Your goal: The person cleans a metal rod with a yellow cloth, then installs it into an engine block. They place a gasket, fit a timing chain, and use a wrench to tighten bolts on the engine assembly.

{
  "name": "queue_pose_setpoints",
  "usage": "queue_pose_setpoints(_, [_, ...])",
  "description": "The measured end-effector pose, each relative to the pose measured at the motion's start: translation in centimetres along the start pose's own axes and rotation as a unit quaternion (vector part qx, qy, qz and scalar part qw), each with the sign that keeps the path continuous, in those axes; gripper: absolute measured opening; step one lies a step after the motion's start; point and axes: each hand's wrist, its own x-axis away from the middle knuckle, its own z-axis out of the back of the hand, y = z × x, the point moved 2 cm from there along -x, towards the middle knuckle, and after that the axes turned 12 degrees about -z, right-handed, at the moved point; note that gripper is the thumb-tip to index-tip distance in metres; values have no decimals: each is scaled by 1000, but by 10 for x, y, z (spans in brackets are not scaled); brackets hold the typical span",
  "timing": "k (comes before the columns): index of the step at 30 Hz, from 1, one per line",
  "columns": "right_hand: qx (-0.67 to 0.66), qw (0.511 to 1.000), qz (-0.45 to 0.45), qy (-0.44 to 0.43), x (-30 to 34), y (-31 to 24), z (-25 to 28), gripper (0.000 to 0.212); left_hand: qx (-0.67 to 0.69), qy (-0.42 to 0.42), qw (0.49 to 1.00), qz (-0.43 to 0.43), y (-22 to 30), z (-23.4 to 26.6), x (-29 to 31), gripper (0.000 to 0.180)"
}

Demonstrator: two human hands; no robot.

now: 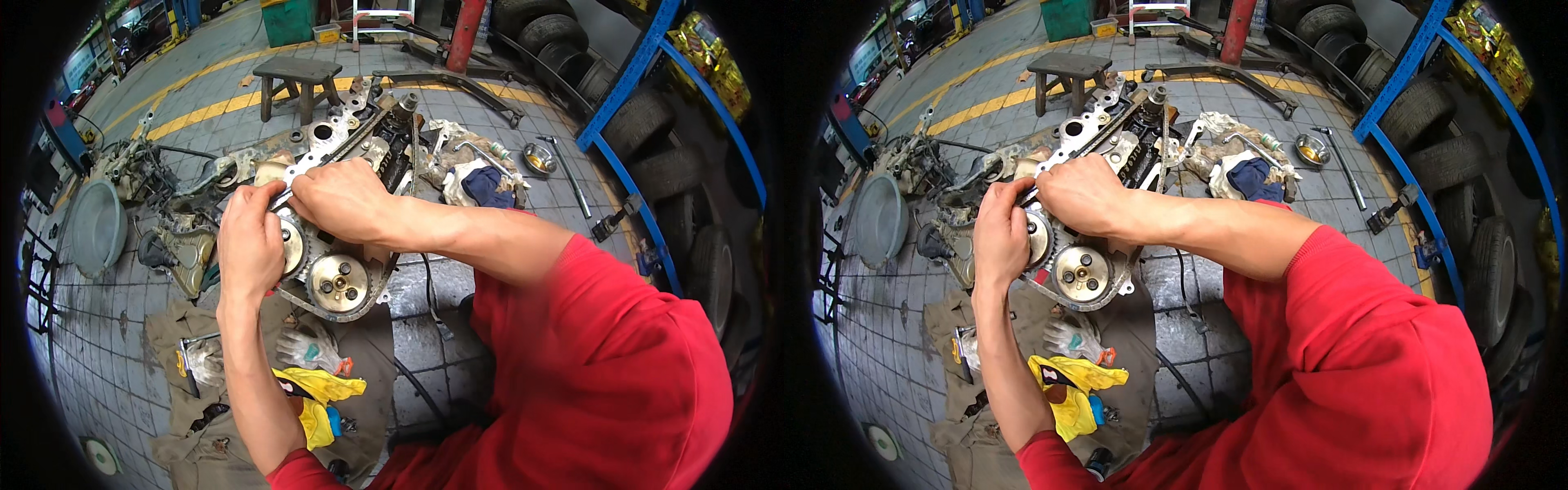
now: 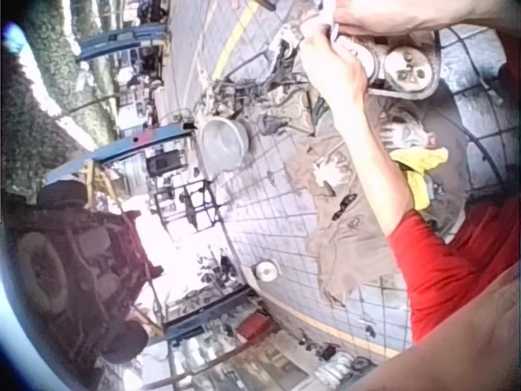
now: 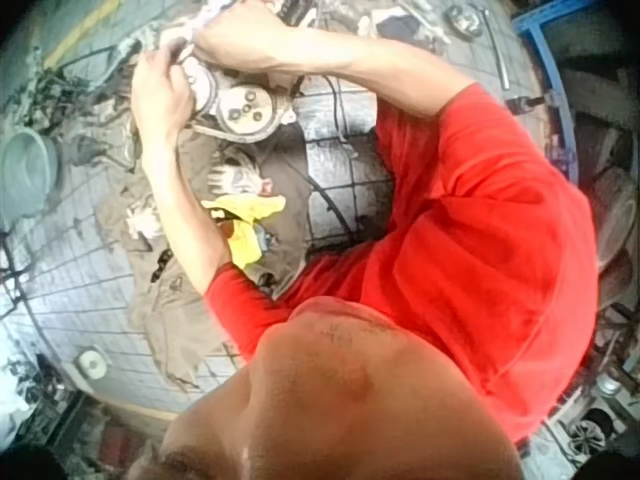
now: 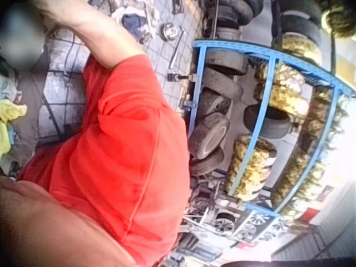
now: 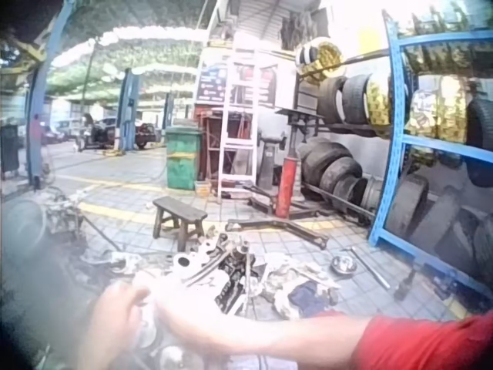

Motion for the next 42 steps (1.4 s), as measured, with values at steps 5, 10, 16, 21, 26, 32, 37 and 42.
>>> queue_pose_setpoints(5, [-12,1000,15,18,8,-1,0,28,0,-4,1000,-8,3,0,-1,37])
queue_pose_setpoints(10, [2,1000,0,0,2,-2,-4,27,-9,-8,1000,2,2,0,0,38])
queue_pose_setpoints(16, [16,999,30,9,13,-5,8,16,-10,2,1000,-11,2,-1,0,37])
queue_pose_setpoints(21, [2,1000,20,2,8,-3,3,14,-11,-2,1000,3,1,-2,0,37])
queue_pose_setpoints(26, [1,1000,16,7,8,-3,7,15,-17,-4,1000,-2,2,0,1,37])
queue_pose_setpoints(32, [5,1000,19,-7,8,-6,5,16,-19,-2,1000,0,1,0,1,36])
queue_pose_setpoints(37, [19,999,31,31,8,1,-4,17,-27,-5,1000,3,2,0,1,35])
queue_pose_setpoints(42, [21,998,50,36,12,1,0,15,-28,-8,1000,11,4,1,0,35])
